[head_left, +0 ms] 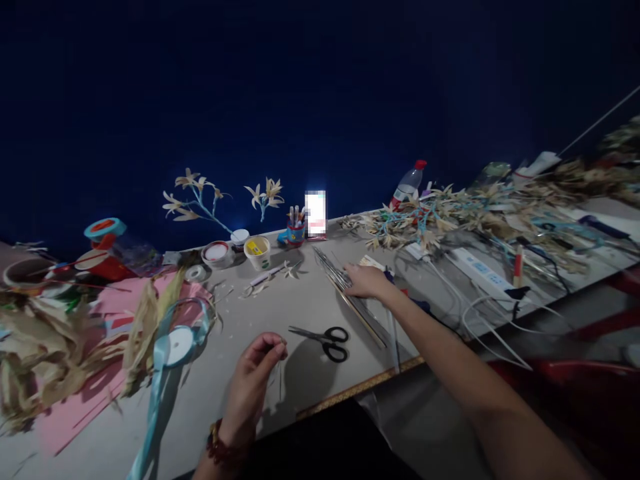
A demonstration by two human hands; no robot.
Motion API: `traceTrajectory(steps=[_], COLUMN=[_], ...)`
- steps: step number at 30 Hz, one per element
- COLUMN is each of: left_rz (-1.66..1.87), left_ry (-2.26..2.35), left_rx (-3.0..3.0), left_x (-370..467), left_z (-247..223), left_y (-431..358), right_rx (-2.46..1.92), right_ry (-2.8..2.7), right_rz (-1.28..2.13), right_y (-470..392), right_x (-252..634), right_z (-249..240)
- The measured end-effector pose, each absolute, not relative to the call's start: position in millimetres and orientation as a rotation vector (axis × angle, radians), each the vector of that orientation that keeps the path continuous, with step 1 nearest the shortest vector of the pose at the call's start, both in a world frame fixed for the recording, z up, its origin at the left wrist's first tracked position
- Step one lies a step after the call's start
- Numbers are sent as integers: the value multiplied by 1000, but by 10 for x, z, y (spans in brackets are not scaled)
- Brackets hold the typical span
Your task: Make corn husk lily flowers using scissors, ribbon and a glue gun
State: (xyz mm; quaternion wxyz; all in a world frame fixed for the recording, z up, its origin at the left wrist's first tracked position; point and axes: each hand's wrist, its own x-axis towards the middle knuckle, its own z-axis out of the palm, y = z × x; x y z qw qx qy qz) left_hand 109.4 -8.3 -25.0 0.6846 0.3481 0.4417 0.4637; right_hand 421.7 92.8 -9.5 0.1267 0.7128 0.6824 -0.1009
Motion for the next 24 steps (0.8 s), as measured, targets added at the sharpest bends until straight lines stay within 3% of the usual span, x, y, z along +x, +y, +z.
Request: traceTrajectory(steps=[11,24], left_rz=[1036,1037], left_ry=[981,992], left_rx=[797,784], left_x=[1103,1089], left_z=[-244,-237], left_y=[-94,-70], right_rx=[2296,2398], right_ry=[1776,2017], right_rz=[-230,-532], right_y=[958,1010], right_x=[3945,4448], right_z=[-299,-108])
